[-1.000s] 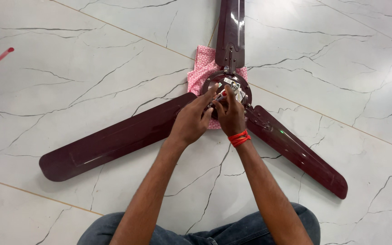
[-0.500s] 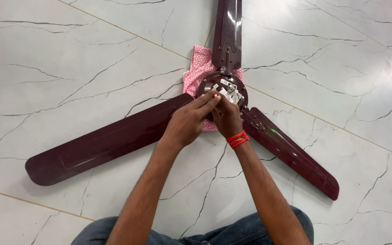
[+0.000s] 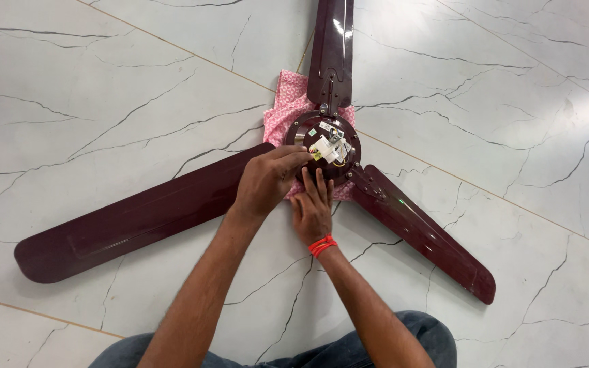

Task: The person uses a screwdriver to tighten screws on the central hub of a ceiling fan lying on the floor. They systematically work around the hub, securing the fan blades to the motor housing.

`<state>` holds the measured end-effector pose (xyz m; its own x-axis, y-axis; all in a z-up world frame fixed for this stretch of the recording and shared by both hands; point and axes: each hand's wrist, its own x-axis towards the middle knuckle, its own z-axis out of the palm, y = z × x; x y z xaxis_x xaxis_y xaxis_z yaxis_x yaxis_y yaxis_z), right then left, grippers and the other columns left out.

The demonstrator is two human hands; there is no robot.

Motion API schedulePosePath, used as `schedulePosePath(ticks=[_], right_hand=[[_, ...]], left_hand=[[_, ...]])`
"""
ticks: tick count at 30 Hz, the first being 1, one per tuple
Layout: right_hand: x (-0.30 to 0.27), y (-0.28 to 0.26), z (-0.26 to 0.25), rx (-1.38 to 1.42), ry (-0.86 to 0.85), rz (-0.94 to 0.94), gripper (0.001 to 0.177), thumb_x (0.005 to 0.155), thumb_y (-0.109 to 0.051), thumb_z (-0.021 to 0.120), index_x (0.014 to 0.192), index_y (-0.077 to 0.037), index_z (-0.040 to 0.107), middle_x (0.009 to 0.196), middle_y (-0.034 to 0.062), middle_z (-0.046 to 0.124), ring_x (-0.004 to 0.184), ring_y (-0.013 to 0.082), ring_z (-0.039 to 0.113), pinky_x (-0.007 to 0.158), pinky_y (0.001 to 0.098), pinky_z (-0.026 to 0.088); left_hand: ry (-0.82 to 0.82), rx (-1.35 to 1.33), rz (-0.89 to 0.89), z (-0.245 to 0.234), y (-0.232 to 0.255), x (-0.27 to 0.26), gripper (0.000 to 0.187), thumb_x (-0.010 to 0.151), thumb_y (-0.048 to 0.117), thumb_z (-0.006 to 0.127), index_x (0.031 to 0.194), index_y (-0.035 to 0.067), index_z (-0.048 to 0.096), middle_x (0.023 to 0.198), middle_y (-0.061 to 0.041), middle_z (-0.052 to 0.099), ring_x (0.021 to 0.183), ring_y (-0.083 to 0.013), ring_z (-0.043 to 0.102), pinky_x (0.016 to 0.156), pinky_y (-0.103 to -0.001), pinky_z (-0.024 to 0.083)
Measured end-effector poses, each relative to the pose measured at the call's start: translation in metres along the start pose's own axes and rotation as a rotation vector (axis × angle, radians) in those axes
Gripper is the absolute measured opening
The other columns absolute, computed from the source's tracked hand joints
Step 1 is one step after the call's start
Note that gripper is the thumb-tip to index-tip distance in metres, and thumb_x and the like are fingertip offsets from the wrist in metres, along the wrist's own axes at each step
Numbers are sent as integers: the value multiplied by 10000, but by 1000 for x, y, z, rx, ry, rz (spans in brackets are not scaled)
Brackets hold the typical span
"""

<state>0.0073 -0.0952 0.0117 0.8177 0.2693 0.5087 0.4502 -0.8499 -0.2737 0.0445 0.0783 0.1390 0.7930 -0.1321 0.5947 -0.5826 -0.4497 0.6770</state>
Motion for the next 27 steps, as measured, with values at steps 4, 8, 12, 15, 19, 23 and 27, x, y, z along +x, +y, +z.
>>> schedulePosePath(ticks=[4, 8, 12, 15, 19, 23, 27], right_hand=[[-7, 2, 3, -67, 9, -61, 139, 996, -192, 653, 933, -76, 695, 1604, 90, 464, 1576, 307, 267, 1300, 546, 123], [-4, 3, 5, -69, -47, -25, 153, 973, -206, 685, 861, -102, 695, 1588, 79, 450, 1556, 265, 304, 1290, 562, 108], [0, 0, 3, -67, -80, -4, 153, 942, -204, 695, 815, -117, 688, 1606, 75, 429, 1540, 284, 299, 1273, 562, 87], [1, -1, 2, -72, -87, -15, 170, 952, -215, 693, 807, -127, 681, 1623, 59, 412, 1551, 263, 284, 1275, 553, 74], [1, -1, 2, -101, -106, -10, 162, 953, -221, 684, 814, -137, 681, 1631, 51, 391, 1556, 259, 257, 1276, 554, 65], [3, -1, 2, -111, -121, 3, 166, 959, -235, 684, 824, -139, 682, 1641, 45, 369, 1560, 250, 239, 1275, 558, 64], [4, -4, -3, -98, -146, 19, 138, 931, -227, 681, 828, -136, 689, 1638, 46, 363, 1559, 259, 230, 1272, 562, 63]], left_hand=[[-118, 26, 51, 5, -3, 13, 273, 865, 17, 737, 1132, 71, 759, 1110, -56, 749, 859, -257, 747, 718, -352, 613], [-148, 65, 63, 13, -8, 20, 206, 872, 29, 746, 1073, 71, 766, 1080, -31, 759, 820, -229, 747, 685, -337, 609], [-48, 19, 210, 15, -23, 24, 232, 853, 23, 740, 1079, 71, 758, 1124, -35, 755, 922, -219, 754, 775, -312, 622], [-105, -54, 84, 14, -30, 23, 173, 861, -1, 741, 1018, 67, 768, 1089, -39, 774, 888, -210, 764, 736, -297, 627], [-37, -105, 81, 16, -27, 20, 165, 867, 39, 764, 1029, 43, 733, 1010, -63, 735, 846, -222, 742, 712, -329, 615], [27, -41, -18, 11, -28, 21, 174, 900, 123, 819, 969, 31, 689, 898, -68, 666, 744, -229, 680, 636, -366, 552], [47, -19, -116, 3, -30, 18, 168, 897, 122, 817, 1012, 49, 719, 871, -63, 648, 699, -208, 661, 614, -362, 528]])
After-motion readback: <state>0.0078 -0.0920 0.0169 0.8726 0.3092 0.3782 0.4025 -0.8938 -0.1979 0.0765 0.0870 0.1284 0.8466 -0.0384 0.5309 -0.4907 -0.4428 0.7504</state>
